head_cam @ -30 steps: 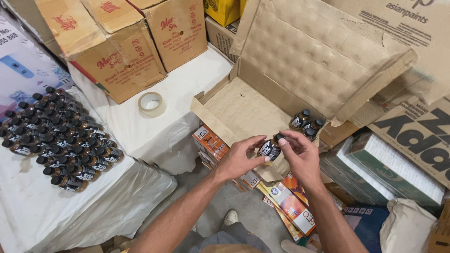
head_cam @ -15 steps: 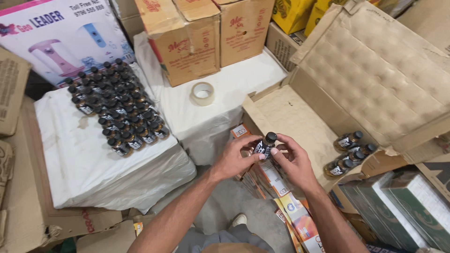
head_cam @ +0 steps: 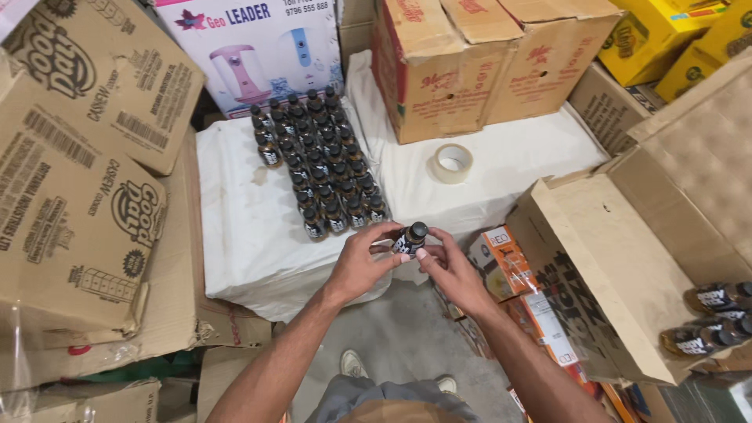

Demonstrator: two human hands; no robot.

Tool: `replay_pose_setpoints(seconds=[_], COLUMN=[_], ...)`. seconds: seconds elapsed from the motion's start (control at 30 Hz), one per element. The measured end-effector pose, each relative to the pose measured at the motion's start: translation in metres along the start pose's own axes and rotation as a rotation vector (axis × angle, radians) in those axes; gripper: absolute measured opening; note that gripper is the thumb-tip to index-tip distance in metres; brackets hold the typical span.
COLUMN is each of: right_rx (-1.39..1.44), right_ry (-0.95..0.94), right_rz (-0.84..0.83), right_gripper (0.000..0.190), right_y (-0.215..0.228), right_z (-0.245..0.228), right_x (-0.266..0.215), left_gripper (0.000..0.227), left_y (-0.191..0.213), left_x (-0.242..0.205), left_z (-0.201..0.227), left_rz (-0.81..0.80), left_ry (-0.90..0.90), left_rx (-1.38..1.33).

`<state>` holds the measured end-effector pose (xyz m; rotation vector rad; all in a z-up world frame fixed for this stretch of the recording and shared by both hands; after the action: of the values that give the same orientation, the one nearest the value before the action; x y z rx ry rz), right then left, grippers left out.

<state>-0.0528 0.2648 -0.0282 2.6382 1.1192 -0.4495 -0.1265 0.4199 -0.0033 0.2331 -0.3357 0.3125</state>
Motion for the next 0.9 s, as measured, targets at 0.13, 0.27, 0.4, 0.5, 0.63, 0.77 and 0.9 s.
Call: replay_pose_setpoints(seconds=[0.13,0.27,0.4,0.5,0.63,0.77,0.9], right_rx=[-0.021,0.118,0.213,0.242,0.216,0.116,-0.069], right_ry=[-0.077,-0.226,-0.309,-0.347,-0.348,-0.317,-0.218], right_rz=[-0.098,-0.182,-0.226,-0.278,-0.360,-0.355,-0.382], right_gripper=[0.072,0.072,0.062,0.067,0.073,0.073,0.076], right_y=[-0.071,-0.132,-0.182,-0.214,-0.248,-0.265,-0.282], right_z=[-0.007,-0.016,-0.017,-0.023,-0.014,-0.005,-0.017], right_x=[0.025,0.037,0.055,0.058,0.068,0.086,0.100], left_gripper=[0.070,0.083,0.060,0.056,0.056,0.056,0.058], left_y=[0.065,0.121,0.169,0.195,0.219,0.237,0.254], left_x=[-0.022,-0.042,-0.056,-0.064,-0.078,-0.082,-0.078], left_z=[-0.008,-0.014,-0.031,-0.037,-0.059,-0.085,-0.115], left_rz=[0.065,0.149,0.182,0.224,0.248,0.296,0.352], left_ry=[0.016,0.040,0.099,0.145,0.189,0.277,0.347], left_rx=[0.017,0.057,0.179,0.246,0.361,0.390,0.386])
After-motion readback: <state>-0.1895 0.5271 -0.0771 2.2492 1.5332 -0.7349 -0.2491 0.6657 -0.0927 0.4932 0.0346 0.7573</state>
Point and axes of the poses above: each hand's wrist, its own x-axis towards the middle knuckle, its own y-axis out of the back of the hand, z = x × y, the point moved 9 cm from there along x, towards the middle knuckle, and after that the axes turned 13 degrees about -y, right-handed, at the moved point
